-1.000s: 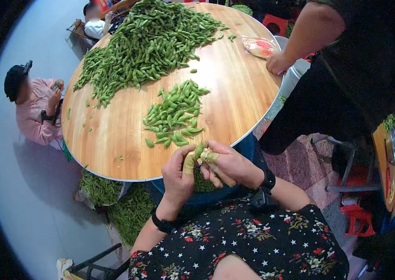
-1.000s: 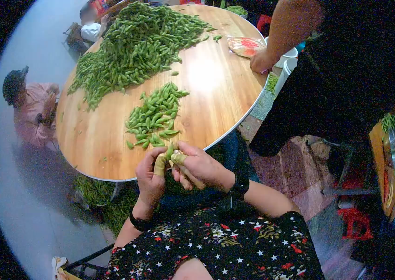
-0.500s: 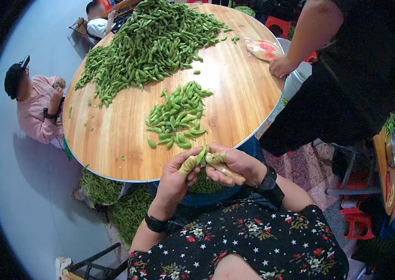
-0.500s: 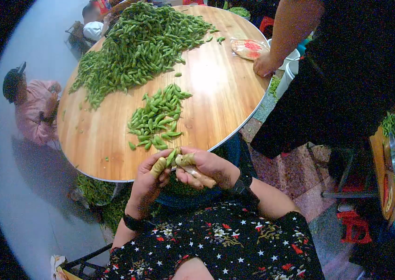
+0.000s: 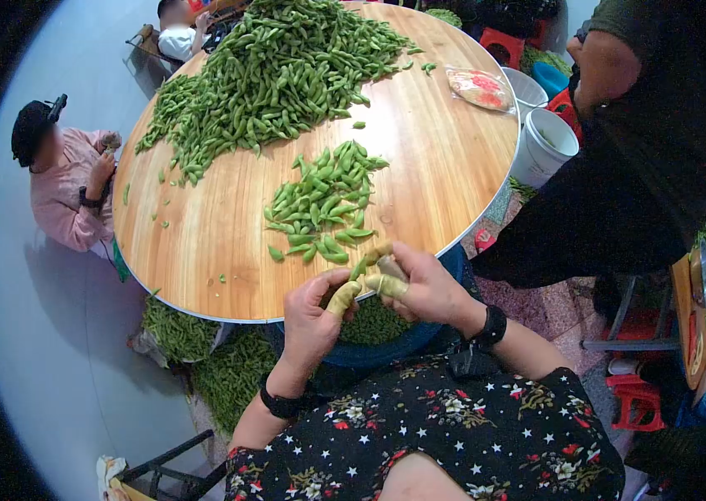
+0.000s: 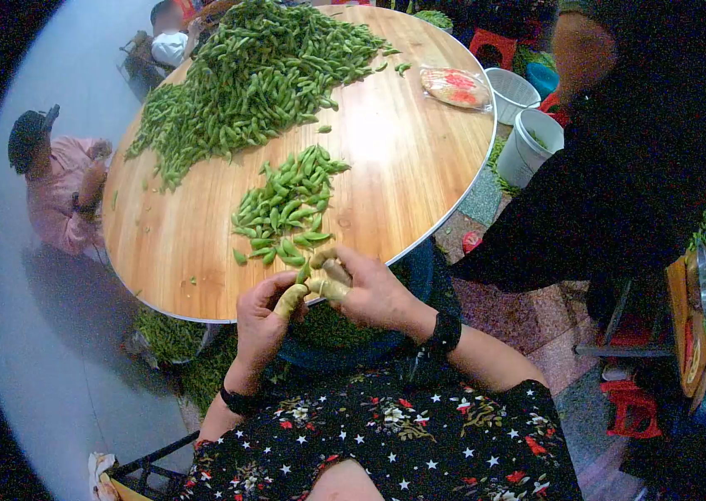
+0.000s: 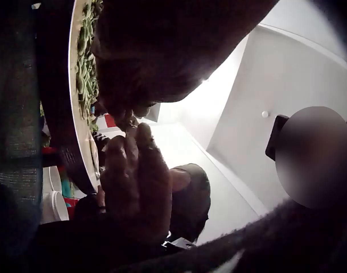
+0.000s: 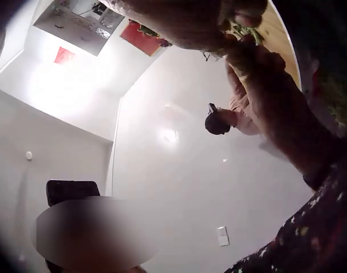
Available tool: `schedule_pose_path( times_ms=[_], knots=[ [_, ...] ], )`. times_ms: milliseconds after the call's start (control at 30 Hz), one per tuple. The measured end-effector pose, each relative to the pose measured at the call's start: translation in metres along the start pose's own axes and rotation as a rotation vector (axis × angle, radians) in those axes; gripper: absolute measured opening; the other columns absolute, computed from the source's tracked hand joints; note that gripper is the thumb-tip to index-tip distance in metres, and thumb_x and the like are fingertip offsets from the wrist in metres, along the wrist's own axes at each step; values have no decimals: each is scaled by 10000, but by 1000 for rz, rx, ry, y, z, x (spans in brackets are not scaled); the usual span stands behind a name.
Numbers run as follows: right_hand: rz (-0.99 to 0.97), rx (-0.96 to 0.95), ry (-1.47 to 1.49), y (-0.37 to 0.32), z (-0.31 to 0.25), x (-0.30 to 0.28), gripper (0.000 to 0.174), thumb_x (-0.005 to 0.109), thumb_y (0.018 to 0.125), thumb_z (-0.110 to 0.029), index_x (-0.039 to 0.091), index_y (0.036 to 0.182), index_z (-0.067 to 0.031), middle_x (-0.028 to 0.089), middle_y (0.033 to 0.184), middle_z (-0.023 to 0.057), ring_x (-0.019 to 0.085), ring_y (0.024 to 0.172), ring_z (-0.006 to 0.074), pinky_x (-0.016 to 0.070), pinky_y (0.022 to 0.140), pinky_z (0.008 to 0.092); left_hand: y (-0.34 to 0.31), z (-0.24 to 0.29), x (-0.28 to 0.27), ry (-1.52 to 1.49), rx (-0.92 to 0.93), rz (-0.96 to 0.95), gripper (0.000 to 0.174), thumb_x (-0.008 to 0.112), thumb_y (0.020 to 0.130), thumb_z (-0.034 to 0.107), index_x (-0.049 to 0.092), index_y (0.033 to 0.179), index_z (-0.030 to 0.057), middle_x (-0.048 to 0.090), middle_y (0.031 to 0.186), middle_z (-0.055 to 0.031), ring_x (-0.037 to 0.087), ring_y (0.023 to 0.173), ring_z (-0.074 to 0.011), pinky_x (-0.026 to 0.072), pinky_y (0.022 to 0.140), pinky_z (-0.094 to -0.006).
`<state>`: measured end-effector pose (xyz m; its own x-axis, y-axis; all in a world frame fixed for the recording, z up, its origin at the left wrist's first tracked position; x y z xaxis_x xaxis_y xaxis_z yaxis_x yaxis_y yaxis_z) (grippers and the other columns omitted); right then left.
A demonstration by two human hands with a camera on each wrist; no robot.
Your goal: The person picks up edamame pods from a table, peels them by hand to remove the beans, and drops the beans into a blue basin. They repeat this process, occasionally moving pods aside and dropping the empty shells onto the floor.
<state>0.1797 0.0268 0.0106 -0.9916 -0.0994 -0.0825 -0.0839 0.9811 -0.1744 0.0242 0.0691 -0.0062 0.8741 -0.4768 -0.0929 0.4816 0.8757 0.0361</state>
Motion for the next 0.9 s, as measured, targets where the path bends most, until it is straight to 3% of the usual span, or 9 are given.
schedule_pose_path(
  times_ms=[33,100,267,367,467,700,800,867,900],
  knots=[
    [-1,2,-2,2,3,1,248,543,941,-276,517,1061,-60,579,767,29,550,558,102,393,464,248,0,1,0,25,9,8,174,636,858,54,640,1014,-21,653,783,-54,603,635,-96,476,555,-238],
    [-74,80,422,7,16,7,253,572,930,-264,524,1103,-86,537,740,-20,481,528,46,357,437,199,1,6,4,108,108,-2,168,647,841,41,635,996,-21,657,793,-69,612,652,-114,484,571,-251],
    [-20,-17,504,13,19,16,261,556,939,-253,521,1157,-114,495,705,-44,411,468,26,325,392,178,1,30,14,489,435,17,144,670,802,13,621,934,-19,660,809,-106,633,695,-162,496,618,-273],
    [-17,-62,466,13,19,15,289,549,943,-263,503,1190,-121,493,700,-48,409,446,36,330,380,185,1,25,15,504,397,42,127,681,795,12,620,903,-15,661,796,-81,625,713,-128,487,626,-254],
    [-61,-21,558,12,22,14,318,551,943,-274,486,1212,-119,508,702,-46,438,447,47,343,381,187,7,3,12,-80,47,-23,94,680,824,34,630,897,1,644,769,-14,575,709,-63,468,622,-231],
    [-84,1,549,10,24,13,272,538,948,-260,484,1158,-96,549,724,-23,499,470,67,366,390,187,7,-24,9,-398,-177,-22,72,622,893,91,638,884,21,624,745,16,567,679,-63,454,615,-213],
    [-50,-27,511,11,21,13,244,528,948,-227,474,1150,-99,565,743,-12,498,466,70,366,388,188,7,-25,11,-433,-210,-27,74,616,883,76,633,908,9,637,761,-25,598,704,-111,470,636,-247],
    [-28,-12,532,10,19,13,258,527,946,-215,467,1170,-102,570,753,-8,500,471,68,364,384,189,6,-2,10,203,234,97,103,608,863,48,622,950,-4,646,802,-86,627,743,-173,486,664,-286],
    [-16,6,559,9,18,14,275,527,943,-204,460,1190,-105,576,762,-4,502,476,67,362,379,190,6,3,13,193,246,84,103,608,863,48,622,950,-4,646,802,-86,627,743,-173,486,664,-286]
  ],
)
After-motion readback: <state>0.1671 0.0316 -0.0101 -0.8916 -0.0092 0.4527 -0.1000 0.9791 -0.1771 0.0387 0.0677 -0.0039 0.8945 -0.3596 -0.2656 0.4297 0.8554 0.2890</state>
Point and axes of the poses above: each hand's wrist, its own y-axis towards the middle knuckle, its own x-axis out of the palm, z = x × y, the point moved 5 cm from there along y, towards the middle knuckle
